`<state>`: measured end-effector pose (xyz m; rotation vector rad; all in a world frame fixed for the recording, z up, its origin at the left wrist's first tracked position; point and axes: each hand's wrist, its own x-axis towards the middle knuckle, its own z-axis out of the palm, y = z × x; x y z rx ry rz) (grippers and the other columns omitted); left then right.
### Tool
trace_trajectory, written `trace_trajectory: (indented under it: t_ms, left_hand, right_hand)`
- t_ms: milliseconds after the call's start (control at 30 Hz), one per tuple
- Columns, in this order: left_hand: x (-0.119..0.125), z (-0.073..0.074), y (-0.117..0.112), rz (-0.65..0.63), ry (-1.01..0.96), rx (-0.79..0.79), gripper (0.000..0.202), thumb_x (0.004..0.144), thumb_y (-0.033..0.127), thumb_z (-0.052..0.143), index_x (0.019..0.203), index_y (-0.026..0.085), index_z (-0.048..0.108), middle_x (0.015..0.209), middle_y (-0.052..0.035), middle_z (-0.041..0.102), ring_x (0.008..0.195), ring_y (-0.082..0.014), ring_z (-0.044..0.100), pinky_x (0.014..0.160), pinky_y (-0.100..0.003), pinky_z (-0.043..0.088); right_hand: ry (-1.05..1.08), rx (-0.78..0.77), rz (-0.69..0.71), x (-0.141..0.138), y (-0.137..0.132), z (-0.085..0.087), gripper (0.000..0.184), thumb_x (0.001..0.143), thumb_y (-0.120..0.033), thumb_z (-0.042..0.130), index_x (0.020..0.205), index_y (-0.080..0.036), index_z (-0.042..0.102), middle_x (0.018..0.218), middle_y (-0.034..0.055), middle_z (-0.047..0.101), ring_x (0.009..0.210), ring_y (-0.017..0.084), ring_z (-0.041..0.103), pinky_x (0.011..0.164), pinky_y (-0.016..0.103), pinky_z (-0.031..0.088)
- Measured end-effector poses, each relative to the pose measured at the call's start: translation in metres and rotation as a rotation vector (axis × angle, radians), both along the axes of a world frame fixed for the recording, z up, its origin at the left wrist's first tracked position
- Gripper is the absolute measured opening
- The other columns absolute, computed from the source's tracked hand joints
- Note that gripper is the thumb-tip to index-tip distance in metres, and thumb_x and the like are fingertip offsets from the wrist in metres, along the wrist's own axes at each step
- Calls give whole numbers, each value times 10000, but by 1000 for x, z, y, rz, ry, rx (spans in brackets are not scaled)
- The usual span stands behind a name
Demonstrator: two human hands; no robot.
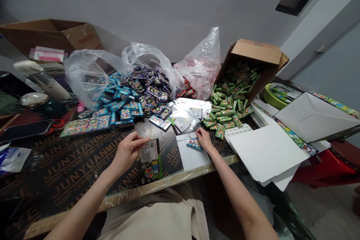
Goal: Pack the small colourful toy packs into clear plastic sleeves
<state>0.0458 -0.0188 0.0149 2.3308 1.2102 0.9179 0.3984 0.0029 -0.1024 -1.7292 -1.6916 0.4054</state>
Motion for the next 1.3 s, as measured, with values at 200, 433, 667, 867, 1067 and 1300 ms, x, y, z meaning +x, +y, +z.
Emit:
trace_trajectory:
  t_ms: [200,433,667,867,1067,1300]
  left_hand:
    - [-1,0,0,-19,-18,11,277,848,168,440,997,213,669,727,-33,489,698,-142,482,616,-249,389]
    - [-3,3,-5,16,-54,13,243,836,172,466,949,203,679,708,-30,514,683,-140,506,607,-245,398]
    - [-2,4,-10,75,-145,19,134,811,184,525,801,160,657,707,-37,581,688,-143,542,635,-257,420]
    - [-3,6,-13,41,-80,28,164,829,179,496,812,172,659,729,-46,596,711,-146,542,649,-264,421]
    - [-3,5,-14,68,-129,34,138,808,161,523,800,175,659,732,-44,606,717,-145,554,651,-259,430]
    - [-4,3,-13,105,-175,36,62,752,132,584,746,161,638,718,-41,633,699,-147,572,654,-261,437]
  right_hand:
    - [7,21,-39,-8,5,3,74,683,-184,459,616,-198,487,641,10,519,623,163,480,619,277,376]
    - [73,117,-149,-21,-9,45,93,748,-232,443,670,-193,477,725,45,518,722,188,467,696,324,375]
    - [547,-82,258,-98,-22,135,205,791,-390,533,810,-187,555,827,27,598,756,144,534,693,264,416]
    - [789,-221,449,-150,-19,164,236,672,-378,686,732,-186,562,768,19,643,722,147,580,691,280,437]
    - [760,-236,434,-163,-12,152,398,643,-349,711,951,-211,500,665,-17,656,620,138,587,646,281,439]
    - [569,-172,545,-172,-11,151,165,734,-339,620,724,-179,583,790,26,620,788,165,567,719,288,407]
